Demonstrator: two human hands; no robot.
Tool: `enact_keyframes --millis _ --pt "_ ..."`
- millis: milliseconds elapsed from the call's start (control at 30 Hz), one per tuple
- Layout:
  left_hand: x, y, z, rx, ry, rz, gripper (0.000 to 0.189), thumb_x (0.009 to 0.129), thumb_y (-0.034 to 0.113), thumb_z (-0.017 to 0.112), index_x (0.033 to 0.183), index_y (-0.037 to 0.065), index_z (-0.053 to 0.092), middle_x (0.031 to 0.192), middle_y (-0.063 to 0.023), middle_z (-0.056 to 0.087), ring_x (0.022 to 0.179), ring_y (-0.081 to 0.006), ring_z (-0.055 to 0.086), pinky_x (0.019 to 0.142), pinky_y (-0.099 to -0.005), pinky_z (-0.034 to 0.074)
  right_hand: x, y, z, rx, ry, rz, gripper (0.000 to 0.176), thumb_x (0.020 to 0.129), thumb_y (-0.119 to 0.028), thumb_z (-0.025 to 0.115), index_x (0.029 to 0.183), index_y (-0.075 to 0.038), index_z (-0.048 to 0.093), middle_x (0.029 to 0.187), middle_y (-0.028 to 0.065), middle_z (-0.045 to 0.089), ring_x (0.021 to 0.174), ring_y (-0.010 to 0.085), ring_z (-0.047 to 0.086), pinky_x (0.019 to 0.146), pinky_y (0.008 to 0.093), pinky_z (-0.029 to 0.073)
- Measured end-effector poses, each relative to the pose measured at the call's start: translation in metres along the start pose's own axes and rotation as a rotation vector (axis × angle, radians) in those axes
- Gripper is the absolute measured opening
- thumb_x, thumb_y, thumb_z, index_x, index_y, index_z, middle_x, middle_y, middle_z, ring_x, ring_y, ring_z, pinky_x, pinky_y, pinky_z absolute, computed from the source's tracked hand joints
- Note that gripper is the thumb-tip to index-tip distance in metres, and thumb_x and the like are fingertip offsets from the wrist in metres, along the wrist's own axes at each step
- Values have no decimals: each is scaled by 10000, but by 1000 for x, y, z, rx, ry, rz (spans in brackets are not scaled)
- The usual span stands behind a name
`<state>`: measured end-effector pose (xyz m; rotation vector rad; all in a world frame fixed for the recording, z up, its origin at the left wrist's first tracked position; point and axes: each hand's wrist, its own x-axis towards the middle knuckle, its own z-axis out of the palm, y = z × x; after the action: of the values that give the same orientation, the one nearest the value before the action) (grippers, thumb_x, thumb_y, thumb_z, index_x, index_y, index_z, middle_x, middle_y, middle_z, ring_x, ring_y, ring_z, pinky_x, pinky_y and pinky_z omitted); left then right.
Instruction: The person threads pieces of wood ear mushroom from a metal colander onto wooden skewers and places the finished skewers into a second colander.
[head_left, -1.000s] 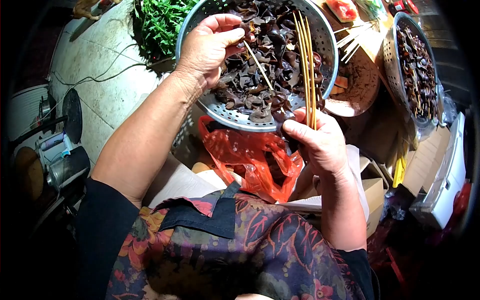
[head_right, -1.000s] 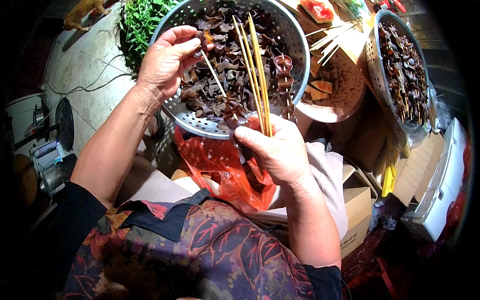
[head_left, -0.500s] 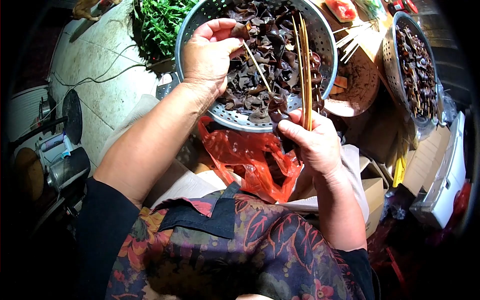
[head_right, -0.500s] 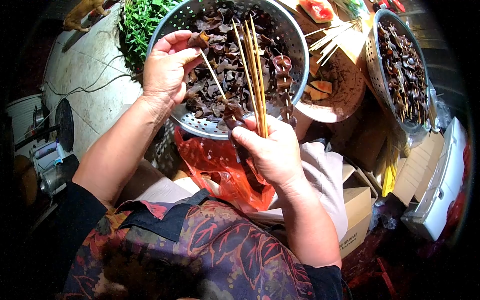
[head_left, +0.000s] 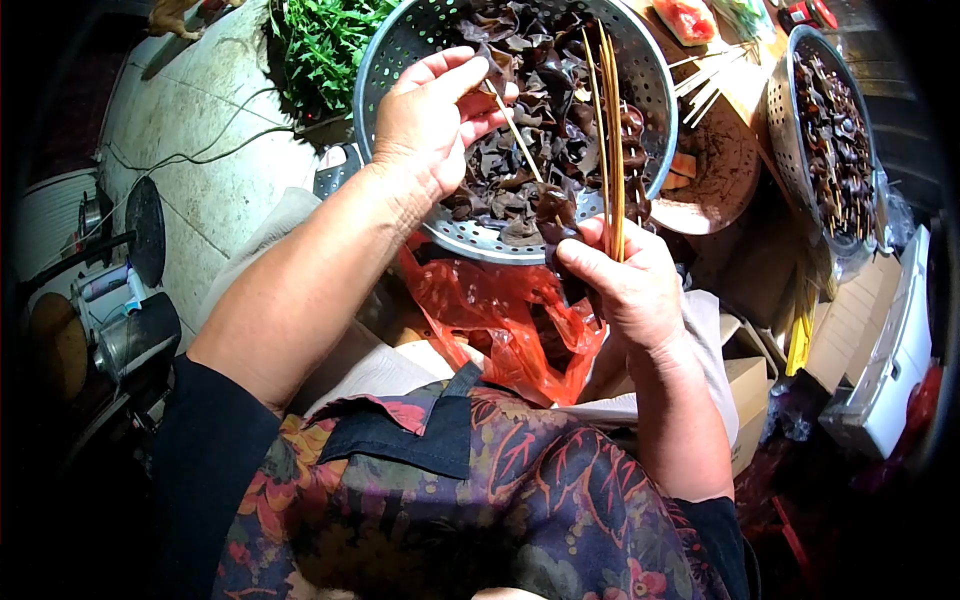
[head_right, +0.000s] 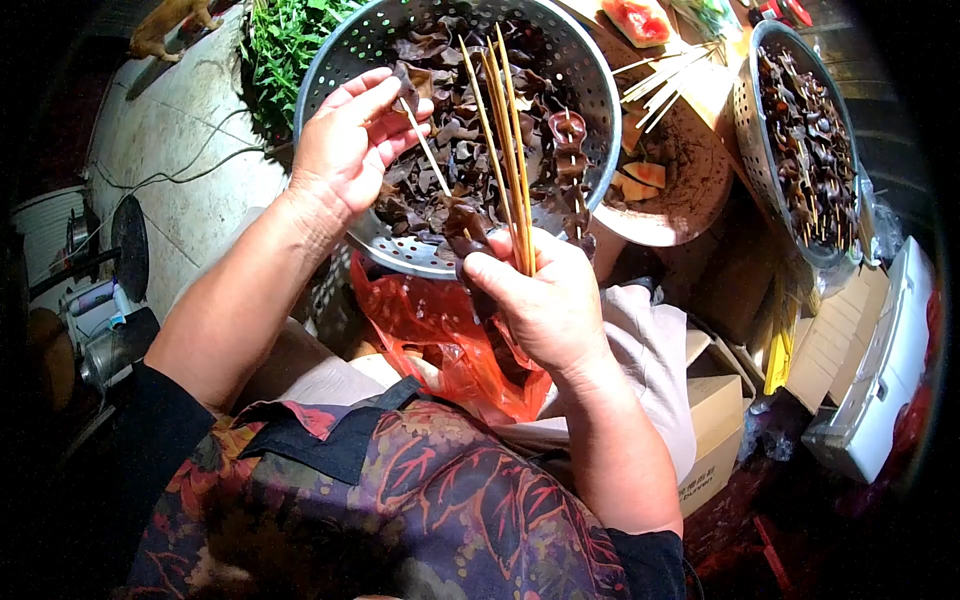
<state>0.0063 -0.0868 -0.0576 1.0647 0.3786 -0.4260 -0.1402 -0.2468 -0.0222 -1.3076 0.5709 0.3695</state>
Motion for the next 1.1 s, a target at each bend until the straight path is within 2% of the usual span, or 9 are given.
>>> enact_keyframes --millis 167,367,500,533,567,633,767,867,1100 --pt "4 11 -4 40 -43 -53 190 865 101 573 1037 40 520 915 -99 620 803 -233 645 714 -361 547 -1 -3 -1 57 -23 11 133 773 -98 689 816 -36 580 729 -53 527 650 32 469 591 186 406" --pt "7 14 -8 163 -140 -188 178 865 110 580 1018 19 570 872 -84 636 788 -195 639 731 -329 548 -2 -2 -2 19 -29 16 134 779 -93 686 831 -32 578 738 -43 536 658 36 482 595 190 418" --pt "1 13 -4 297 -207 -286 174 866 114 579 1012 19 574 870 -82 638 748 -169 637 689 -300 553 -2 -3 1 102 -19 8 137 788 -83 674 864 -16 581 753 -24 558 666 46 505 599 192 430" --pt "1 7 -5 243 -191 -274 163 847 120 604 997 61 579 810 -56 649 693 -141 643 583 -248 536 -2 -4 1 102 -18 7 137 788 -83 674 864 -16 581 753 -24 558 666 46 505 599 192 430" --pt "1 7 -4 243 -192 -274 163 847 120 604 997 61 579 810 -56 649 693 -141 643 583 -248 536 -3 -4 0 134 -19 21 145 782 -51 663 887 -8 574 784 5 577 683 72 535 625 203 449" --pt "-1 12 -1 215 -167 -256 192 862 92 574 1046 43 546 890 -73 627 752 -168 633 688 -302 553 -3 -5 0 167 -21 35 161 775 -20 652 910 0 567 815 33 597 700 99 565 651 214 467" --pt "7 5 -7 113 -168 -151 238 835 58 591 1064 58 529 898 -65 622 771 -155 627 686 -289 548 -2 -3 0 203 -62 41 136 798 -42 643 908 2 575 799 18 588 682 77 542 620 200 448" --pt "6 7 -5 102 -99 -76 263 782 -6 610 1024 65 535 891 -49 626 741 -119 610 640 -251 528 -2 -3 0 207 -73 37 138 805 -48 651 912 -3 577 778 3 581 665 58 528 590 186 435" --pt "6 6 -2 160 13 60 232 774 -15 620 986 59 564 886 -41 629 744 -108 605 636 -235 517 -3 -3 0 156 -64 44 146 801 -56 659 909 -2 575 764 3 576 644 59 526 573 185 434"
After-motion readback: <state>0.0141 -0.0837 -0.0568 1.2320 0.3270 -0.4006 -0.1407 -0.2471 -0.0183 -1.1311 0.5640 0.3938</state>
